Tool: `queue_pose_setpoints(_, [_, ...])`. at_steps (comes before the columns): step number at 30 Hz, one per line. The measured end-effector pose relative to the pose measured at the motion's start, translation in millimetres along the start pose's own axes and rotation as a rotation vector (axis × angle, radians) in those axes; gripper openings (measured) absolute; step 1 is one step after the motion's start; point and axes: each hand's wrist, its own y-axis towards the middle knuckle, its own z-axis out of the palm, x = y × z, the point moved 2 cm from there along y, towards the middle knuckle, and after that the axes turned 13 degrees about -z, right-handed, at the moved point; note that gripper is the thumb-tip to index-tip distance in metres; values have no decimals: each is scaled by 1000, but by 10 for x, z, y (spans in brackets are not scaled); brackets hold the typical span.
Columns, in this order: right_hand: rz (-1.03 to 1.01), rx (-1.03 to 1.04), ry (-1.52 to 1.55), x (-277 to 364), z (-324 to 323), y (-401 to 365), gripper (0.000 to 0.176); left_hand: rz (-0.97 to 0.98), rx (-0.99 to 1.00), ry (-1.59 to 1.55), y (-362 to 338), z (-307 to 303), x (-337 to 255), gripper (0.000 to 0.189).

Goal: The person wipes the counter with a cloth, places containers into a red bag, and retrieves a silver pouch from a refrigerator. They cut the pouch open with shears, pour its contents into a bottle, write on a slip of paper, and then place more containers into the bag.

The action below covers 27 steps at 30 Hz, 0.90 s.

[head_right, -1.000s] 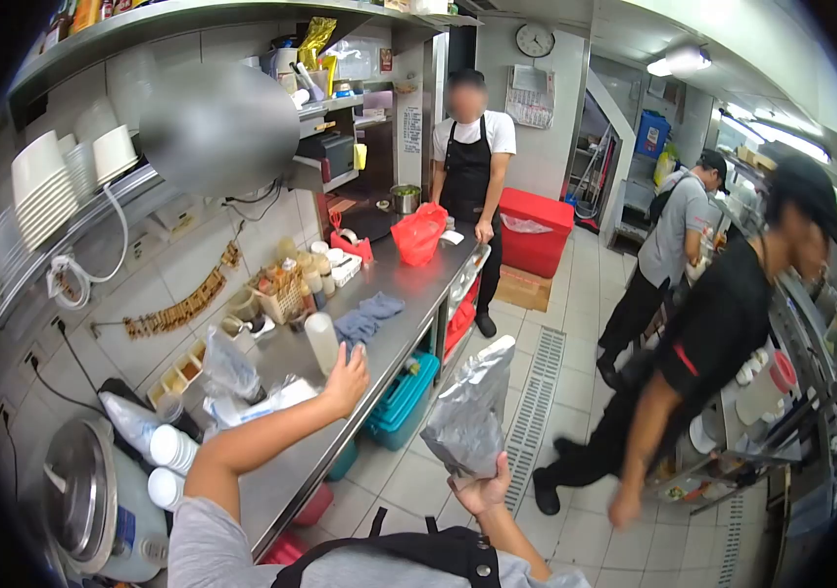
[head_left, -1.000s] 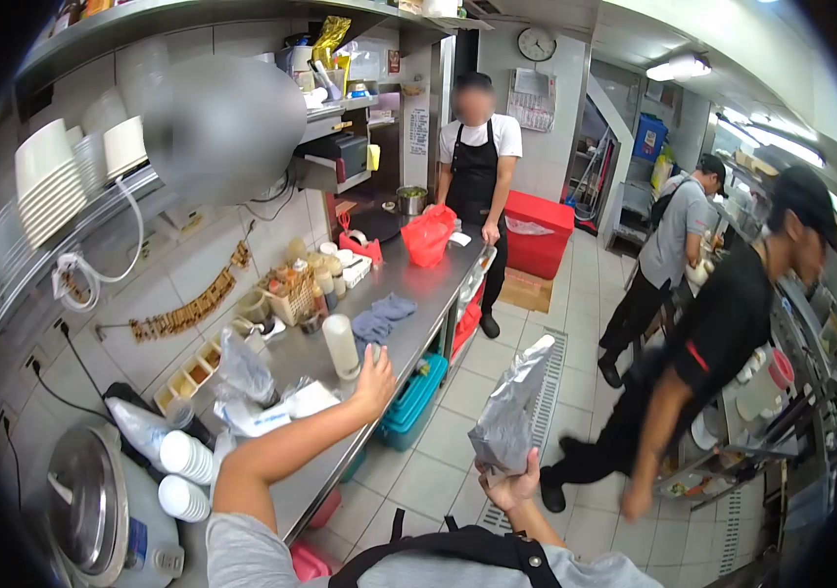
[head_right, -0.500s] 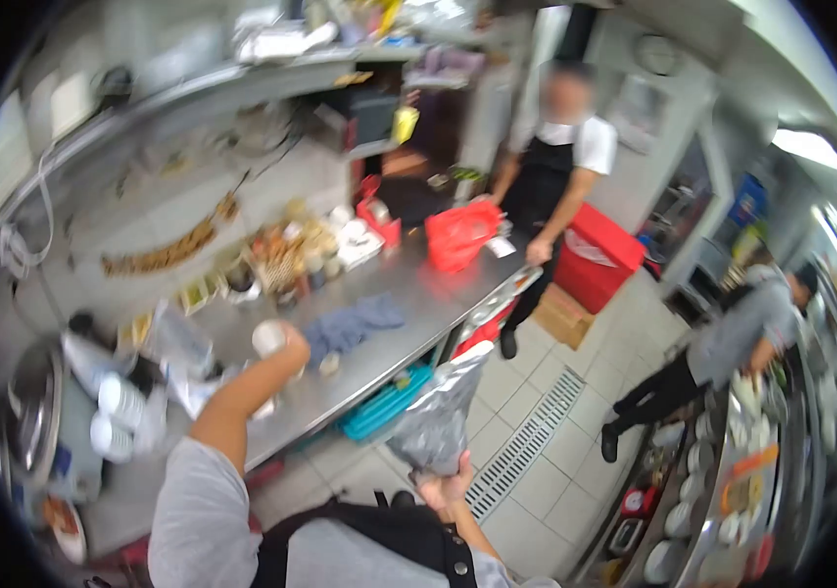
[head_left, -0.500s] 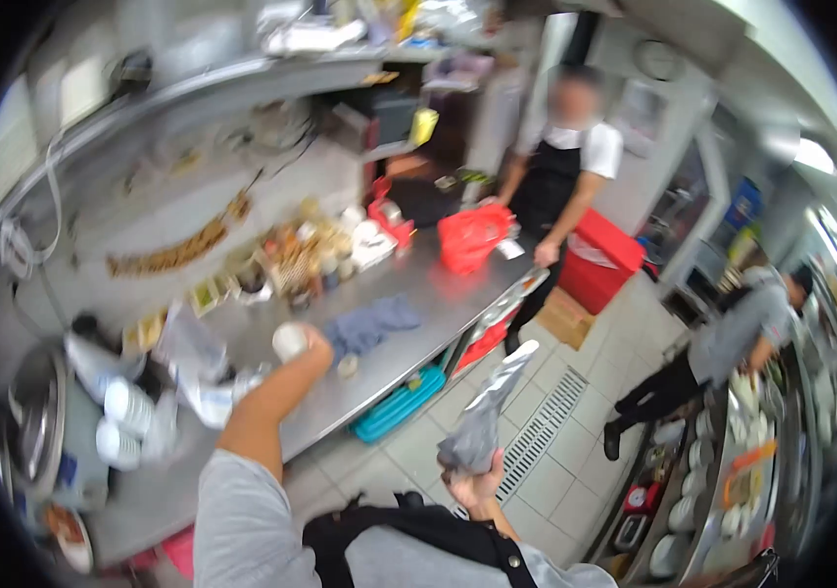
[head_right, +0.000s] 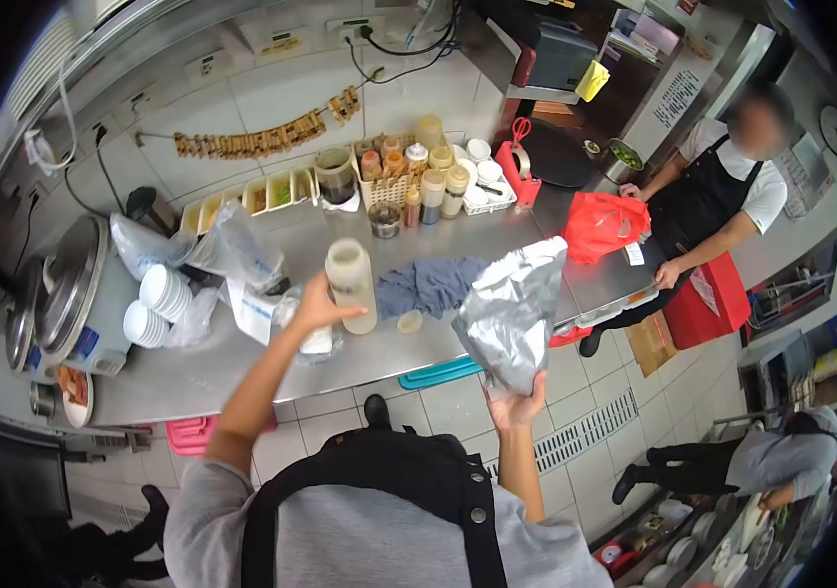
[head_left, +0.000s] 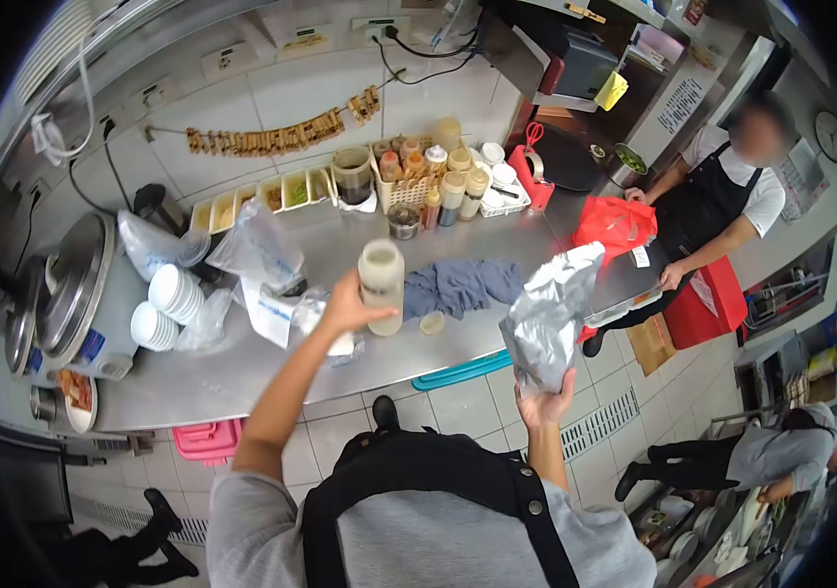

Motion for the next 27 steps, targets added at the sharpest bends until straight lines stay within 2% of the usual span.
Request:
queue_pose_setpoints(4, [-5, 132, -61, -149, 248, 424, 76, -78, -193, 119, -164, 495, 594, 85])
queue_pose_setpoints(7, [47, 212, -1, -287, 421, 631, 75, -156, -260, 127, -197, 512, 475, 84])
queue_pose_setpoints(9, [126, 188, 57, -362, 458, 737, 75, -208, -203, 85, -235, 484, 453, 89])
queue_pose_setpoints(11, [132, 173, 29, -415, 489, 814, 76, 62, -551, -67, -304, 322, 271, 90])
queue_pose_setpoints(13, [267, 228, 122, -461, 616, 865, 74, 45, -559, -145, -165, 126, 38, 90])
queue_pose_setpoints(14, [297, 122, 39, -484, 643, 881, 77, 20, -562, -221, -107, 12, -131, 89])
queue_pose_setpoints(15, [297, 116, 36, -496, 563, 961, 77, 178, -461, -163, -7, -122, -461, 88])
queue_pose_setpoints(17, [756, 323, 226, -595, 383, 1142, 78, 486, -286, 41, 219, -346, -1278, 88])
queue_pose_setpoints(18, [845, 343, 166, -639, 370, 1202, 76, 635, -210, 186, 303, -370, -1688, 90])
queue_pose_setpoints(19, [842, 342, 166, -664, 408, 1272, 76, 683, -130, 283, 388, -374, -2059, 86])
queue_pose_setpoints(20, [928, 471, 209, -693, 487, 1330, 75, 731, -51, 382, 484, -319, -2304, 83])
queue_pose_setpoints(21, [1012, 602, 253, -715, 544, 1383, 75, 736, -51, 384, 608, -223, -2380, 83])
queue_pose_setpoints(23, [1070, 734, -15, -861, 354, 1677, 73, 807, 243, 547, 831, 23, -2456, 64])
queue_pose_setpoints(24, [1056, 710, -164, -651, 755, 1621, 80, 793, 354, 566, 924, 106, -2469, 38])
queue_pose_setpoints(25, [1053, 716, -160, -652, 717, 1823, 80, 795, 354, 574, 979, 165, -2473, 38])
queue_pose_setpoints(27, [1333, 895, -743, -829, 359, 2316, 79, 639, 331, 647, 1062, 255, -2418, 29])
